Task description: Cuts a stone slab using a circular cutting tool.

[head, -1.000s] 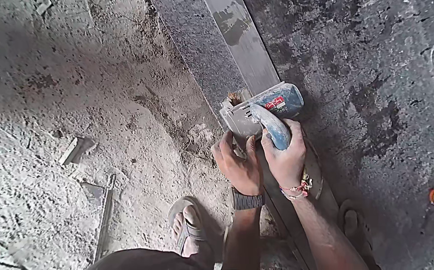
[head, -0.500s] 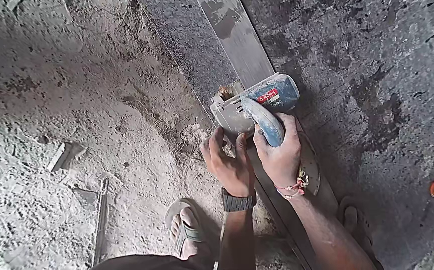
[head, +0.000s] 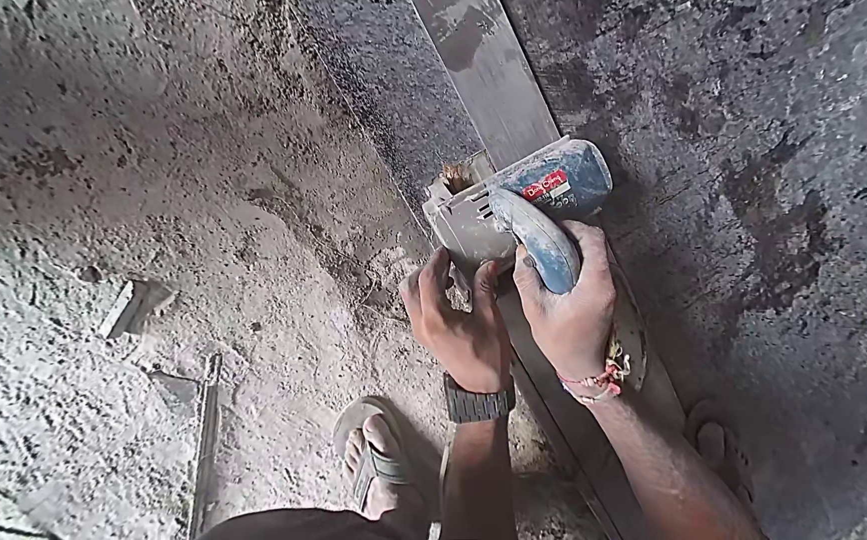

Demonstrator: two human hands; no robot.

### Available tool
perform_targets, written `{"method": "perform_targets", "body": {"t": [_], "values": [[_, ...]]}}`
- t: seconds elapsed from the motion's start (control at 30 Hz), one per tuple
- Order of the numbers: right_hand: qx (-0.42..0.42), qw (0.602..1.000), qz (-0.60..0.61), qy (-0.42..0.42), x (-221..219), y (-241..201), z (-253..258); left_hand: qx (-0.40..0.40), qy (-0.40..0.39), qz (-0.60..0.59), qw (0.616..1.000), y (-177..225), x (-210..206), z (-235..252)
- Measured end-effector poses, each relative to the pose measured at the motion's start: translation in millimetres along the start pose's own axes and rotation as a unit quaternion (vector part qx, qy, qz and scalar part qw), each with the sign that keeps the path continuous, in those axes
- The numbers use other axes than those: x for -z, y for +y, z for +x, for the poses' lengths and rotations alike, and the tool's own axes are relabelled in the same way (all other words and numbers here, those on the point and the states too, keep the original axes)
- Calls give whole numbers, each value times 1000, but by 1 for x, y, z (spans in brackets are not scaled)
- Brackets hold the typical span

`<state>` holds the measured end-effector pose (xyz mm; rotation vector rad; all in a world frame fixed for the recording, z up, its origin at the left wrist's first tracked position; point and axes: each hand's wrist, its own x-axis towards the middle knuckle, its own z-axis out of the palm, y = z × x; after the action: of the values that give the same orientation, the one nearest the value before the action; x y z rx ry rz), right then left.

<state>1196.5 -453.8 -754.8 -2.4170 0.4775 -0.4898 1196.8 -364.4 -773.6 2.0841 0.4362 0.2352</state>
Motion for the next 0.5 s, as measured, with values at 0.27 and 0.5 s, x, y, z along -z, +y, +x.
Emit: {"method": "perform_targets", "body": {"t": [0.27,0.5], "values": [[5,1000,2,-6,-3,-2,5,5,-1,-2,1000,0,-1,5],[17,1000,4,-5,-5,-4,10,13,4,-12,1000,-1,-3,10]]}}
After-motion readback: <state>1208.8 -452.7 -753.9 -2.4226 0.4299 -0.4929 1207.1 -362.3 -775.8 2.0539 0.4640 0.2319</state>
